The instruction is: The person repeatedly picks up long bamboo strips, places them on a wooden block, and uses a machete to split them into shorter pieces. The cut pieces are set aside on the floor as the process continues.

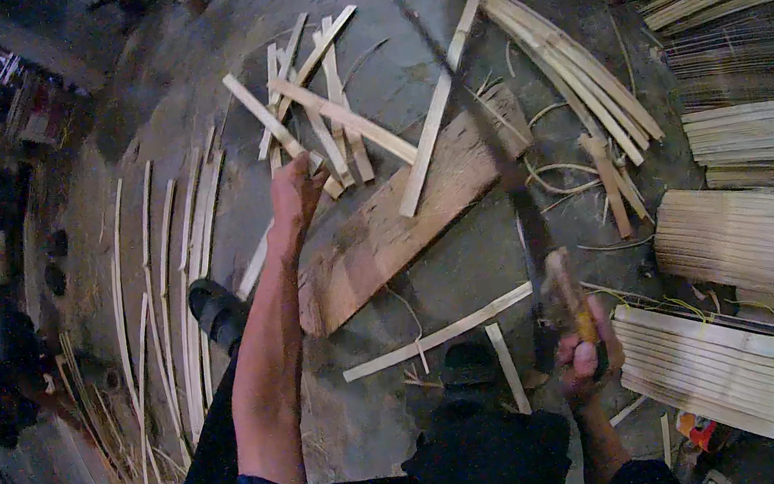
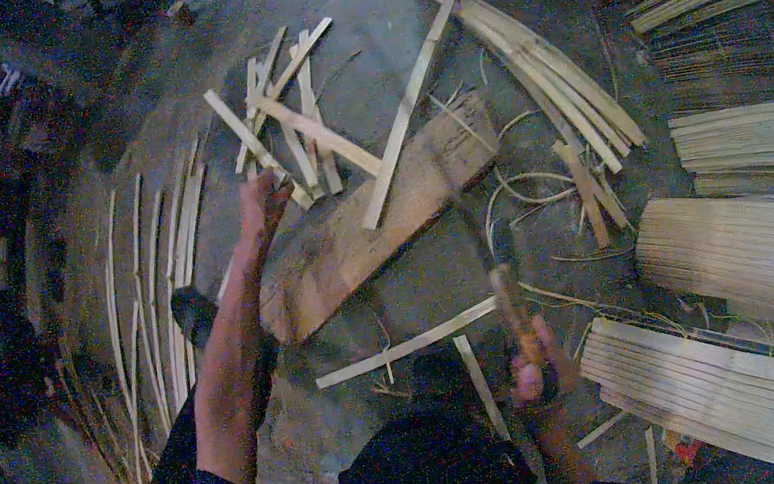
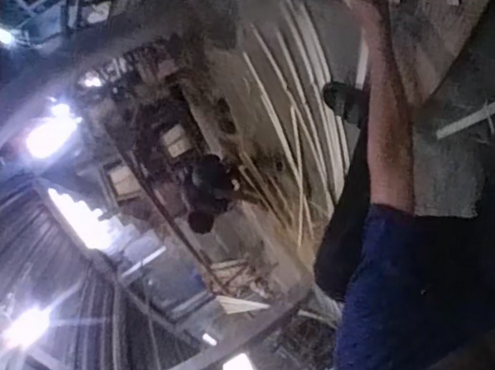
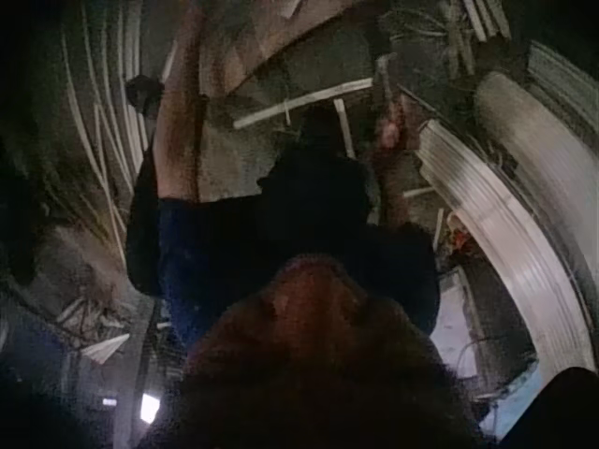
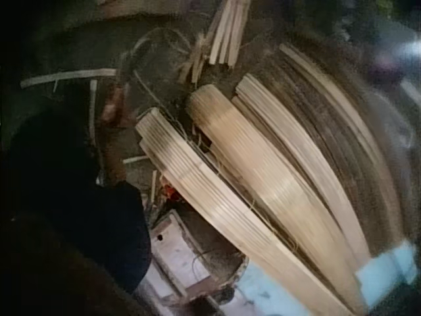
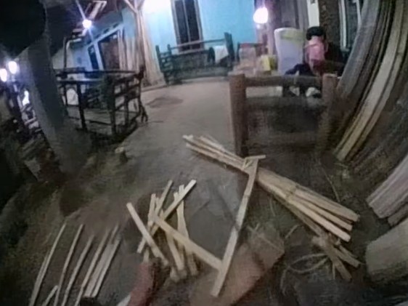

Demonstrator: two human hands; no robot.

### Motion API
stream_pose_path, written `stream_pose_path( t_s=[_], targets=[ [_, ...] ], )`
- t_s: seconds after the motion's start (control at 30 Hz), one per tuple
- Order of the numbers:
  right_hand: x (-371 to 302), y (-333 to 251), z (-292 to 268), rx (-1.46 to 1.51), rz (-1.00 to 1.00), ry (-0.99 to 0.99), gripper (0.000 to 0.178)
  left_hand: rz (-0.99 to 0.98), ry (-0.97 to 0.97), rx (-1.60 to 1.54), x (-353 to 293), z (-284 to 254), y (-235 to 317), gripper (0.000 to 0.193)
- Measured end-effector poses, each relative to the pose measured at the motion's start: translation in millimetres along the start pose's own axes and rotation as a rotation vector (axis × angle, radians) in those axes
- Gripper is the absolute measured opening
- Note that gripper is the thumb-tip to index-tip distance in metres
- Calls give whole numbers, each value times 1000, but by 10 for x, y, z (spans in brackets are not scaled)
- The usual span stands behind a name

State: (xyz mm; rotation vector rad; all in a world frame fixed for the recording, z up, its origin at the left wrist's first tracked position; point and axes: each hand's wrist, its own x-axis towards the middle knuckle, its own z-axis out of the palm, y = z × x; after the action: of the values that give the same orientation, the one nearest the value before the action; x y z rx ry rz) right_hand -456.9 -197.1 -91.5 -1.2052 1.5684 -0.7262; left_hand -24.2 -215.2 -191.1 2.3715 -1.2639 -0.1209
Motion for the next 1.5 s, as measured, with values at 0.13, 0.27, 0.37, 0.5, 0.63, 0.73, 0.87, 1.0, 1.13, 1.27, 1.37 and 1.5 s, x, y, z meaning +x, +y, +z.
stream_pose_path(
  t_s=[0.13,0.27,0.37,0.5,0.63,0.73,0.87,1.0,1.13,1.27,1.37,1.5],
  targets=[
    [309,259,-325,-55,-511,200,60,155,-11,66,525,-179,388,45],
    [447,532,-693,-347,-520,287,56,288,136,108,529,13,833,72],
    [360,577,-708,-473,-426,242,56,227,-207,127,133,510,1136,68],
    [288,755,-614,-509,-239,29,60,98,-396,-174,-20,834,1044,40],
    [348,869,-448,-588,-400,-80,68,125,-199,-252,41,644,678,26],
    [437,843,-364,-648,-501,-172,65,330,53,-156,72,58,423,25],
    [749,306,-140,-514,-471,-307,51,75,-30,-280,-14,-1164,420,31],
    [1103,-565,458,-339,-942,-167,32,-27,-204,-57,-557,-2137,185,31],
    [1185,-1410,1169,-55,-1184,-186,22,-102,-403,-110,-1330,-2342,-262,35],
    [1432,-1403,2157,-260,-1117,-396,25,-51,-439,-66,-2163,-2085,-735,39],
    [1786,-844,2825,-742,-1058,-279,35,26,-405,91,-2442,-1660,-1102,39],
    [2214,-266,3175,-935,-939,-225,33,-76,-297,-79,-2466,-1080,-1346,36]
  ],
)
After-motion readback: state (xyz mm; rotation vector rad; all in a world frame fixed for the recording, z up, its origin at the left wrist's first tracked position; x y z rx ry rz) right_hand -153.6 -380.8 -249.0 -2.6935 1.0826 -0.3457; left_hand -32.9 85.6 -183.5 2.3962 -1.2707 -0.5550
